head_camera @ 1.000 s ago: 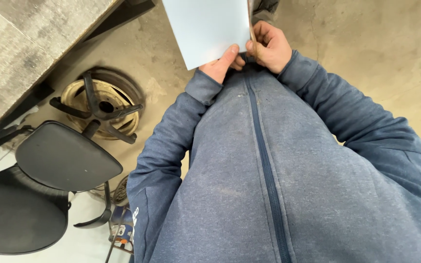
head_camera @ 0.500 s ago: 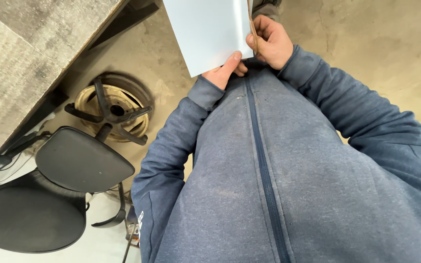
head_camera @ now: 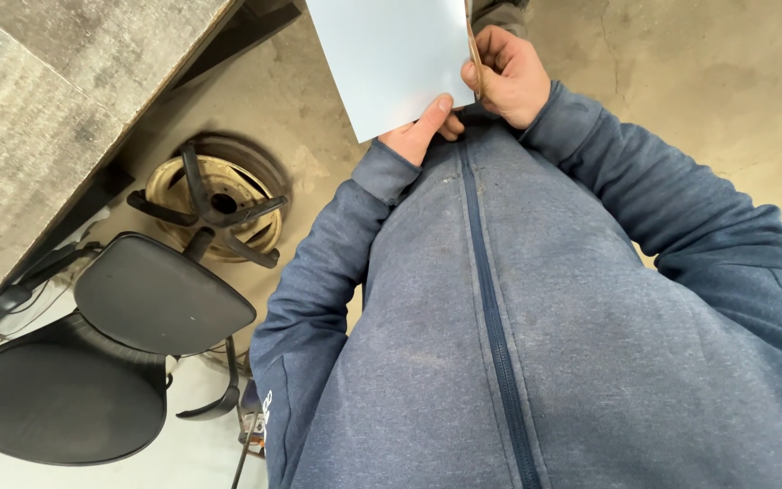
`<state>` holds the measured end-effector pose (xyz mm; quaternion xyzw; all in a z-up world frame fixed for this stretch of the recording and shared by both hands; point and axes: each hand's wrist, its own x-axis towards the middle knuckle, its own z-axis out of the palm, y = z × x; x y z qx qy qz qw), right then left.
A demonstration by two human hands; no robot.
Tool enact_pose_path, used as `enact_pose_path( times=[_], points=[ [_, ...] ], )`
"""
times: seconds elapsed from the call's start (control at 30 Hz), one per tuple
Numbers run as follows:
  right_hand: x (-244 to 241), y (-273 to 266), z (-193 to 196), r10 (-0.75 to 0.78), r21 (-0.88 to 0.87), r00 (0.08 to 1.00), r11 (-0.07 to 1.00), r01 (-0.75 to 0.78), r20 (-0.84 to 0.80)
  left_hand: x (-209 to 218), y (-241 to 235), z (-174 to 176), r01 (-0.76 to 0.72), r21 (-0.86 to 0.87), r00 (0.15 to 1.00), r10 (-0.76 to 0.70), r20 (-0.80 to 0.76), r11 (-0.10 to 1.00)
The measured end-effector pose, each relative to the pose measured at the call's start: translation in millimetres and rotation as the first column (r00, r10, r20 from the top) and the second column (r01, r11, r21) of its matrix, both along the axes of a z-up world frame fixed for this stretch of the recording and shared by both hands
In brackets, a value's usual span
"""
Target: Cutting a white sheet of motor insulation material using scissors.
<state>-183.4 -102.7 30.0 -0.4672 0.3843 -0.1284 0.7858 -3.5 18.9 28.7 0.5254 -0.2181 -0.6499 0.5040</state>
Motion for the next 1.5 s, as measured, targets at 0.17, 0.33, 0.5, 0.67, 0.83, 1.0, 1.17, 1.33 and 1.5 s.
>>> enact_pose_path(
  times=[0.17,0.33,0.5,0.67,0.83,1.0,1.17,1.33,1.5],
  points=[
    [3,-4,6,-0.017,0.001,0.999,1.000,0.017,0.032,1,2,4,0.033,0.016,0.999,-0.033,0.019,0.999],
    [4,-8,3,-0.080,-0.021,0.995,0.997,0.081,0.057,0,2,21,0.146,0.017,0.987,-0.146,0.060,0.989],
    [6,-7,0,-0.090,-0.014,0.996,0.996,0.090,0.011,-2,3,20,0.112,0.044,0.993,-0.114,0.036,0.993],
    [3,-6,-3,-0.111,0.041,0.994,0.993,0.110,0.020,0,0,27,0.127,0.059,0.989,-0.131,0.066,0.990],
    [2,-4,-4,-0.116,0.047,0.992,0.992,0.114,0.048,1,2,27,0.139,0.075,0.987,-0.145,0.075,0.987],
    [2,-6,-3,-0.114,0.011,0.993,0.994,0.113,0.042,3,0,30,0.157,0.050,0.985,-0.160,0.068,0.986],
    [2,-14,-4,-0.116,-0.009,0.991,0.993,0.117,0.062,-1,2,31,0.156,0.037,0.985,-0.158,0.071,0.987],
    [4,-21,-3,-0.156,0.001,0.984,0.988,0.156,0.084,0,1,37,0.179,0.004,0.980,-0.179,0.090,0.984],
    [5,-22,1,-0.141,-0.029,0.990,0.989,0.142,0.016,-2,2,33,0.169,0.025,0.984,-0.170,0.049,0.985]
  ],
)
